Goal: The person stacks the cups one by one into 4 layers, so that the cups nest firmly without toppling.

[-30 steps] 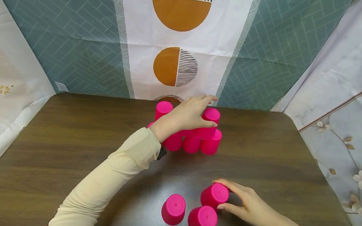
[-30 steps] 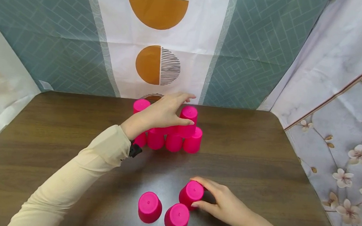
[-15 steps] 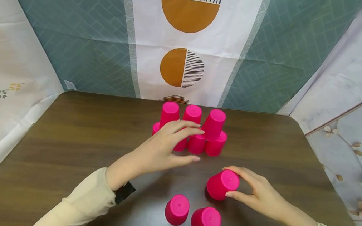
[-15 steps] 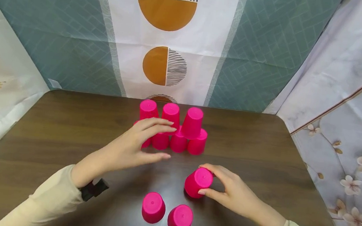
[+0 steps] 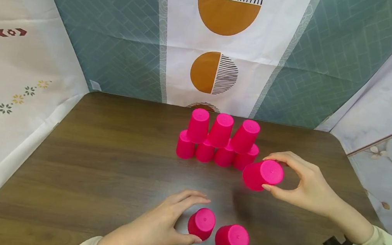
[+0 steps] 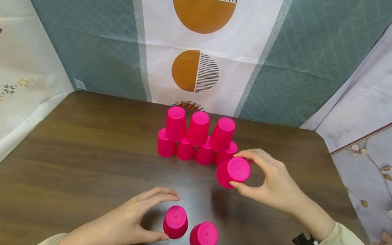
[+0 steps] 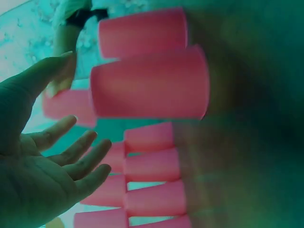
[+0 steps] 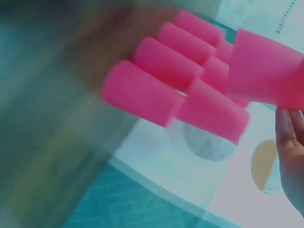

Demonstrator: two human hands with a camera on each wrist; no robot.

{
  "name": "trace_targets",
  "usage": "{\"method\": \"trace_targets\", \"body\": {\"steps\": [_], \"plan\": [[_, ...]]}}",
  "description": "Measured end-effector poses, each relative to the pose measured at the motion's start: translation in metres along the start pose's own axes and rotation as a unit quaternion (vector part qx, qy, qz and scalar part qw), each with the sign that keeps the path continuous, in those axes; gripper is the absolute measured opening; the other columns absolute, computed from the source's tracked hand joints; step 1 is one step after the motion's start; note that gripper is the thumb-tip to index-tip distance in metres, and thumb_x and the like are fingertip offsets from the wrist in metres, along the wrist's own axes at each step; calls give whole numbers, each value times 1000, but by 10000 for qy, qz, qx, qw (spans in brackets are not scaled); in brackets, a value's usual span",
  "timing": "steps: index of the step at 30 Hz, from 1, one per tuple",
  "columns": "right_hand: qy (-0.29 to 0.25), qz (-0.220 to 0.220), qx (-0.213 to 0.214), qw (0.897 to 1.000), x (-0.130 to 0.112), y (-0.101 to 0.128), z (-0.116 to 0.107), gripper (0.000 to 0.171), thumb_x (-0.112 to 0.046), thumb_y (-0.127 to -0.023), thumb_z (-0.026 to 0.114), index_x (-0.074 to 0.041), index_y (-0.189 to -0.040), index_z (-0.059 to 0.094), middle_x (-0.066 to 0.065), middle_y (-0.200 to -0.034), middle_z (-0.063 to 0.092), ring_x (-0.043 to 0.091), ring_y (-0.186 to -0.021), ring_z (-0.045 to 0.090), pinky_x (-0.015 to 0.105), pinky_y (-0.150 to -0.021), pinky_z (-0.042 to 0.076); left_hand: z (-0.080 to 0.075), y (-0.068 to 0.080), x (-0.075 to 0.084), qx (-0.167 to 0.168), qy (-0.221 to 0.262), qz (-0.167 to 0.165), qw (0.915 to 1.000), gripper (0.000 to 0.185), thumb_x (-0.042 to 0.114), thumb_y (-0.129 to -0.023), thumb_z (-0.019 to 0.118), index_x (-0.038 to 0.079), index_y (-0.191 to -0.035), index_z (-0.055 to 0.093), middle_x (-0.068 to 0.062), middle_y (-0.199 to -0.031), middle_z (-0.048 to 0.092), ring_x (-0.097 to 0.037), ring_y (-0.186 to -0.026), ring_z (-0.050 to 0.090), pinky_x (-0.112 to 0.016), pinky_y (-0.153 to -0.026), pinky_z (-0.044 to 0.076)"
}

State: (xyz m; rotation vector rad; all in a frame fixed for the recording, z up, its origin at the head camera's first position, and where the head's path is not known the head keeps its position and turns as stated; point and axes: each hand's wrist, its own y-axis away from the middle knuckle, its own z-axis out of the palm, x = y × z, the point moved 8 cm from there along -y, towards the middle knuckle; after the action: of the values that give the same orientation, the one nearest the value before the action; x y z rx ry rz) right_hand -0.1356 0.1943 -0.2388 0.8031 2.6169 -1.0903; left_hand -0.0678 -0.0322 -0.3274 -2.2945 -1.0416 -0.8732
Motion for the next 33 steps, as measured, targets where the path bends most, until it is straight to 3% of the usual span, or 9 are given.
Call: {"method": "trace_targets", "body": {"steps": [3,6,9,13,19,24,28,33], "plan": [[-89,-83,152,9998,-4,-13,-12,52,-33,-73,78,4,-105,62,6,-99,64,3,-94,59,9,-84,45,11,3,0,-27,232,122,9997,64,32,-77,76,28,-133,44,14,-131,44,-8,-116,48,-29,-93,47],[-279,-2,359,9990,-2,-24,-22,52,-13,-65,84,8,-106,61,6,-100,64,4,-91,60,10,-81,47,17,5,3,-7,359,216,9991,61,33,-80,74,23,-133,46,11,-129,46,-9,-113,50,-26,-91,47],[-493,235,649,9964,4,-34,-30,59,8,-54,83,12,-107,59,3,-102,65,5,-86,61,10,-77,48,23,5,7,79,188,228,9995,59,36,-81,71,20,-133,47,9,-128,47,-12,-112,51,-24,-88,48],[-616,577,1088,9905,13,-45,-39,60,19,-52,77,14,-109,58,-2,-101,65,6,-82,61,11,-74,49,29,1,8,176,-116,199,9996,57,37,-82,71,19,-132,49,6,-127,49,-13,-110,52,-23,-87,49],[-850,677,1357,9848,16,-65,-42,58,22,-56,72,15,-111,57,-2,-97,64,8,-80,60,13,-74,48,35,7,9,307,290,373,9984,51,31,-85,69,19,-130,50,4,-125,50,-11,-109,51,-15,-84,47],[-693,725,1387,9852,21,-87,-39,55,19,-60,73,11,-112,58,-5,-98,63,7,-80,59,12,-76,48,31,15,7,683,59,477,9965,47,29,-84,69,19,-127,52,3,-124,51,-12,-109,52,-17,-86,47],[-474,1041,1463,9826,34,-99,-36,51,10,-67,73,6,-116,57,-9,-102,61,7,-85,58,11,-79,47,27,21,2,953,-19,531,9940,41,27,-83,70,18,-121,56,2,-122,56,-12,-109,55,-22,-87,49],[-523,1389,1427,9786,51,-109,-27,49,1,-73,71,0,-120,57,-13,-102,60,8,-88,57,11,-78,46,23,33,-4,1329,339,763,9876,39,24,-84,70,17,-119,56,-4,-124,59,-15,-113,57,-19,-86,49]]}}
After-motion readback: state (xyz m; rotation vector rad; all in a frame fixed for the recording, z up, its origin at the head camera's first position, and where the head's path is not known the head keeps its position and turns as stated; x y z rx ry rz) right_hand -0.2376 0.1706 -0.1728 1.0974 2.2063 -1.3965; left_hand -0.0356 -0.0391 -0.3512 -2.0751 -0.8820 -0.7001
